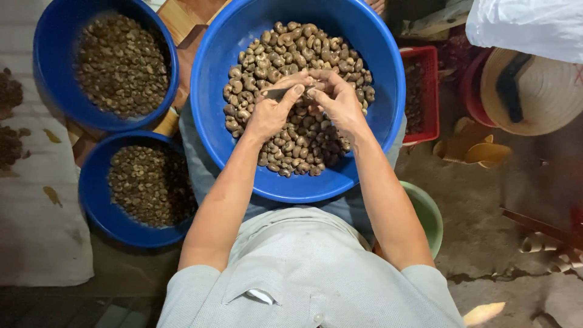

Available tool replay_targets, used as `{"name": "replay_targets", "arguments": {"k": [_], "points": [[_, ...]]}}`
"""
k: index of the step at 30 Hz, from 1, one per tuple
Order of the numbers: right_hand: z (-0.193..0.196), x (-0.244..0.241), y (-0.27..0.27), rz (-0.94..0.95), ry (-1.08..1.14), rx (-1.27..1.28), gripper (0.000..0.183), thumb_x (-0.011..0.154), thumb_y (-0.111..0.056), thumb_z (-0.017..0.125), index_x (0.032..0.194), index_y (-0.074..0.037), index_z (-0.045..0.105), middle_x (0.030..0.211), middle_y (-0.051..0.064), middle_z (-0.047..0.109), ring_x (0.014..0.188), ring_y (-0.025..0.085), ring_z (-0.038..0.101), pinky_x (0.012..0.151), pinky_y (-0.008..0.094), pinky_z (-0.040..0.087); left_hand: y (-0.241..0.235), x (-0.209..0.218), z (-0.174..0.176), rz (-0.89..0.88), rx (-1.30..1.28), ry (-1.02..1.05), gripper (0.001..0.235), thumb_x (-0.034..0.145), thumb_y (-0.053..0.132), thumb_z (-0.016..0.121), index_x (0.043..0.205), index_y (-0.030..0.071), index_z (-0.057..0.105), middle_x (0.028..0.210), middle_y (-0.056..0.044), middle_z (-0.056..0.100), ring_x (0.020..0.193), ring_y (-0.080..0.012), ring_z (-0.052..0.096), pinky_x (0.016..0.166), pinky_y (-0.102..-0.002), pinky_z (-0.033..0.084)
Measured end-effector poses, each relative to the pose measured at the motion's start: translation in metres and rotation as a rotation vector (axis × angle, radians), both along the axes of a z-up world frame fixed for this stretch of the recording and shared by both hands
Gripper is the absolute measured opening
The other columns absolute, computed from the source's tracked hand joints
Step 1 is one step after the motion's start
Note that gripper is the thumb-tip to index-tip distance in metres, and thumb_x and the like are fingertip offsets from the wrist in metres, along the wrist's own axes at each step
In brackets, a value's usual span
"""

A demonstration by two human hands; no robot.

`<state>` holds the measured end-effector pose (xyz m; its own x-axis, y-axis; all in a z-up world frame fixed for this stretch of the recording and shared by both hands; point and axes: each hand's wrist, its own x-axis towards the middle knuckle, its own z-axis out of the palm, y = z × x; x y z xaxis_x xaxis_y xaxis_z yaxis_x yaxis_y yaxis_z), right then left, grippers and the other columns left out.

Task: The person uses a small knife to peel the outer shell off cashew nuts held in a large blue basin. They repeatedly pick up a nut, cut the shell, and drop the peeled nut into a green bowl to the right.

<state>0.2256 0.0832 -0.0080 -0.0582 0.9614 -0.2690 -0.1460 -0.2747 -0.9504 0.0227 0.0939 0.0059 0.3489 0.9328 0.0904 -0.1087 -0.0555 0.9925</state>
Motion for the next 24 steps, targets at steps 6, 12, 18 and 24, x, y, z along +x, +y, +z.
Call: {"name": "replay_targets", "arguments": {"k": [6, 12, 18, 24], "points": [[0.012, -0.003, 0.002, 0.020, 0.021, -0.010, 0.039, 0.093, 0.000, 0.064, 0.132, -0.001, 0.063, 0.101, 0.017, 0.073, 0.067, 0.019, 0.073, 0.060, 0.033, 0.068, 0.000, 0.005, -0.008, 0.116, -0.059, -0.030, 0.027, 0.117, 0.026, 0.066, 0.132, 0.006, 0.078, 0.129, -0.027, 0.076, 0.121, -0.0394, 0.074, 0.094, -0.051, 0.069], [0.024, -0.003, 0.000, -0.006, 0.106, -0.067, 0.037, 0.095, -0.004, 0.065, 0.131, -0.001, 0.064, 0.100, 0.018, 0.074, 0.066, 0.021, 0.074, 0.058, 0.034, 0.068, -0.002, 0.008, -0.008, 0.138, -0.078, -0.052, 0.024, 0.114, 0.024, 0.071, 0.128, 0.008, 0.081, 0.123, -0.020, 0.080, 0.118, -0.0278, 0.073, 0.092, -0.047, 0.068], [0.024, -0.006, 0.002, -0.004, 0.119, -0.046, 0.038, 0.094, -0.003, 0.063, 0.132, -0.001, 0.065, 0.099, 0.018, 0.072, 0.067, 0.021, 0.074, 0.057, 0.032, 0.067, -0.001, 0.006, -0.011, 0.150, -0.032, -0.066, 0.022, 0.114, 0.021, 0.072, 0.129, 0.009, 0.081, 0.126, -0.017, 0.080, 0.118, -0.0247, 0.074, 0.092, -0.046, 0.067], [0.026, -0.011, -0.002, -0.026, 0.061, 0.037, 0.034, 0.099, -0.005, 0.064, 0.132, -0.001, 0.066, 0.103, 0.019, 0.071, 0.071, 0.023, 0.075, 0.051, 0.030, 0.064, 0.001, 0.004, -0.024, 0.174, -0.048, -0.085, 0.024, 0.114, 0.021, 0.070, 0.129, 0.006, 0.080, 0.121, -0.023, 0.080, 0.118, -0.0341, 0.075, 0.092, -0.049, 0.069]]}}
